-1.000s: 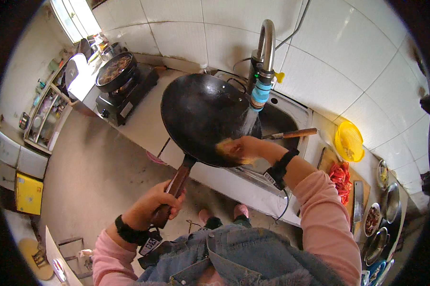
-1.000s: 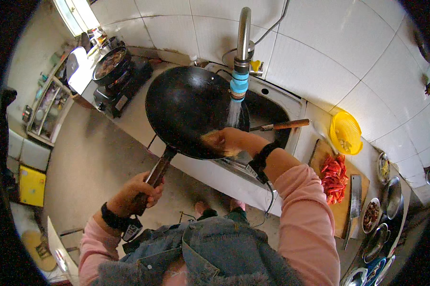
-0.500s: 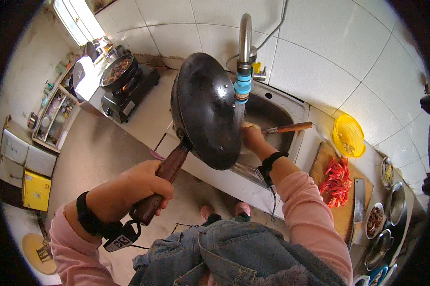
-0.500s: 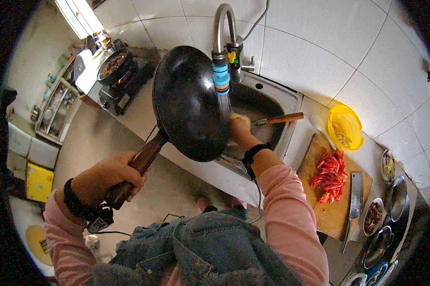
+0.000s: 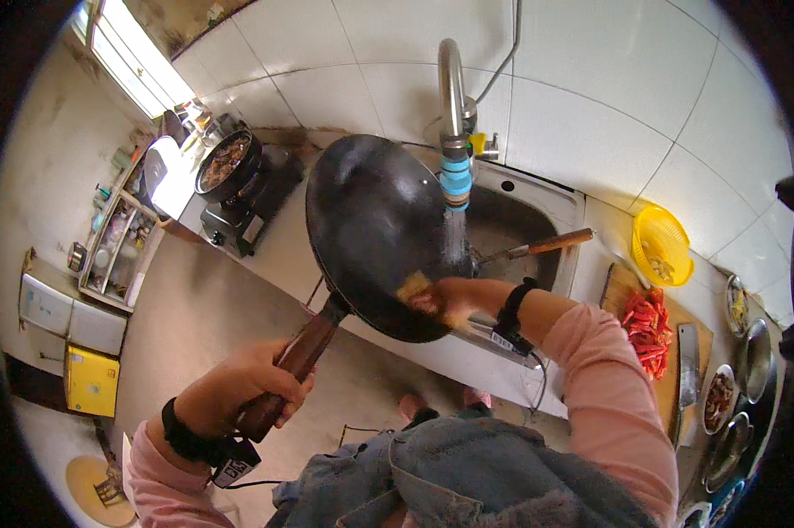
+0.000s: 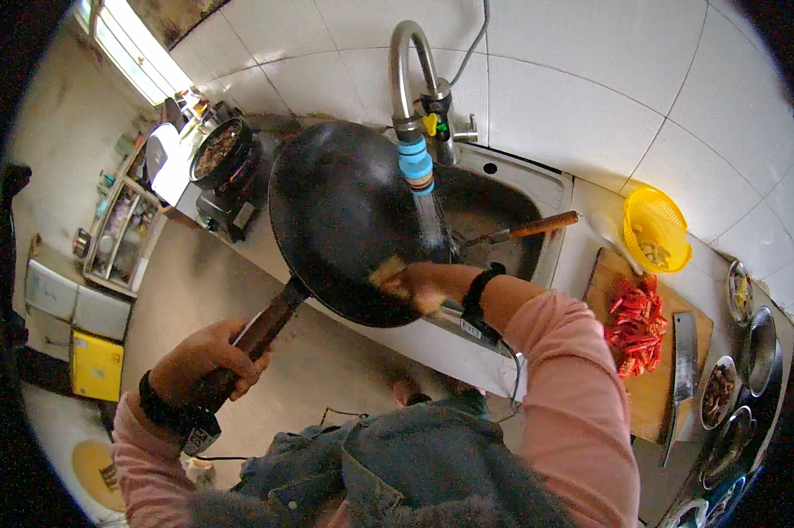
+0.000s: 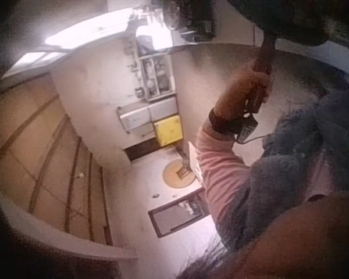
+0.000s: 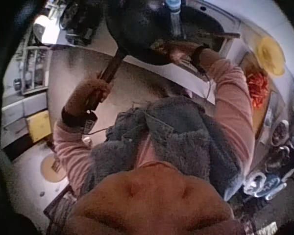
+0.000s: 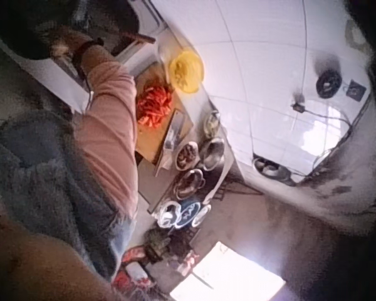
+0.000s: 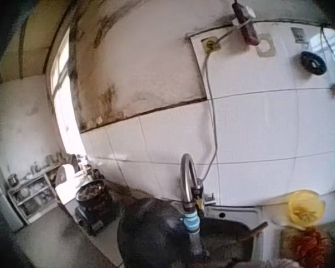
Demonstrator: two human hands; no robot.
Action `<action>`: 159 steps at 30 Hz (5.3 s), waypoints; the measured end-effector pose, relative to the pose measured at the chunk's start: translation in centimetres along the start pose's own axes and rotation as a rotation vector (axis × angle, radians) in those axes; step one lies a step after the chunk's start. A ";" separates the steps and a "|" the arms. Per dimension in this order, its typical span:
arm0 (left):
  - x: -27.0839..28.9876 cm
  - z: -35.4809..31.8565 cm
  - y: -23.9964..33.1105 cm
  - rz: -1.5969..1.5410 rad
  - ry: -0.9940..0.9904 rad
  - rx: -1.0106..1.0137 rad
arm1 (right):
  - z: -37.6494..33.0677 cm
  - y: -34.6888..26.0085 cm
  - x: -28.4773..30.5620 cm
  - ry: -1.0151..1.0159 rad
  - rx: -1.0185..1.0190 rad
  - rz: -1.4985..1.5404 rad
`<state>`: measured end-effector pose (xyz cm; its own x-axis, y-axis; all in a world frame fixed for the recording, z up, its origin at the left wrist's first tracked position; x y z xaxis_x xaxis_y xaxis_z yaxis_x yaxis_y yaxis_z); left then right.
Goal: The person stirs a simmering stew in a wok, transfers the contents into a pot, and then washes the wok and ladle at the sink. The person uses a ladle to stir and transfer the food, and a sponge to clean the cookware.
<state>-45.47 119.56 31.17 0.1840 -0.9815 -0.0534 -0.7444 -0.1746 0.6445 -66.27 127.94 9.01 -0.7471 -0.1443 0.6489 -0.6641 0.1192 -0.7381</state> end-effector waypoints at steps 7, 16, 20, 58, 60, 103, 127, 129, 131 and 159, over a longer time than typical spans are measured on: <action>2.2 0.3 -1.4 -0.102 -0.071 -0.016 | 8.8 -5.8 0.4 0.042 0.196 0.757; 4.0 1.8 -5.2 -0.316 -0.212 -0.113 | 0.1 5.0 2.3 -0.161 -0.477 -0.307; 4.5 1.8 -7.3 -0.405 -0.295 -0.115 | -2.2 2.1 5.1 -0.196 -0.506 -0.612; 7.2 2.1 -12.3 -0.224 -0.429 -0.080 | 17.2 4.5 5.9 0.403 -0.484 -0.306; 7.4 2.1 -12.2 -0.219 -0.408 -0.139 | 15.2 7.1 4.2 0.230 -0.351 -0.574; 6.8 1.3 -11.4 -0.026 -0.303 -0.114 | 1.4 -9.7 -0.8 -0.828 -0.279 0.100; 7.4 3.0 -13.0 0.138 -0.308 -0.116 | 15.7 -5.2 4.0 0.180 -0.193 0.610; 7.1 2.9 -12.7 0.138 -0.342 -0.105 | 14.7 -9.2 1.8 -0.019 -0.073 0.597; 7.2 2.7 -12.2 0.121 -0.311 -0.120 | 11.3 -12.1 0.3 -0.233 0.020 0.671; 0.9 0.1 -1.6 -0.317 -0.185 -0.030 | -3.9 1.2 -0.1 -0.430 -0.323 -0.332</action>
<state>-44.17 118.90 29.99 0.2813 -0.8770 -0.3895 -0.6489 -0.4729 0.5961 -67.06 131.94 8.78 -0.4660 -0.5985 0.6516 -0.8839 0.2815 -0.3735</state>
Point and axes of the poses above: each hand's wrist, its own z-axis towards the middle knuckle, its own x-axis out of the back of the hand, y = z × x, the point moved 6 cm from there along z, towards the middle knuckle, and after that the axes turned 2 degrees about -x, right-handed, at the moved point
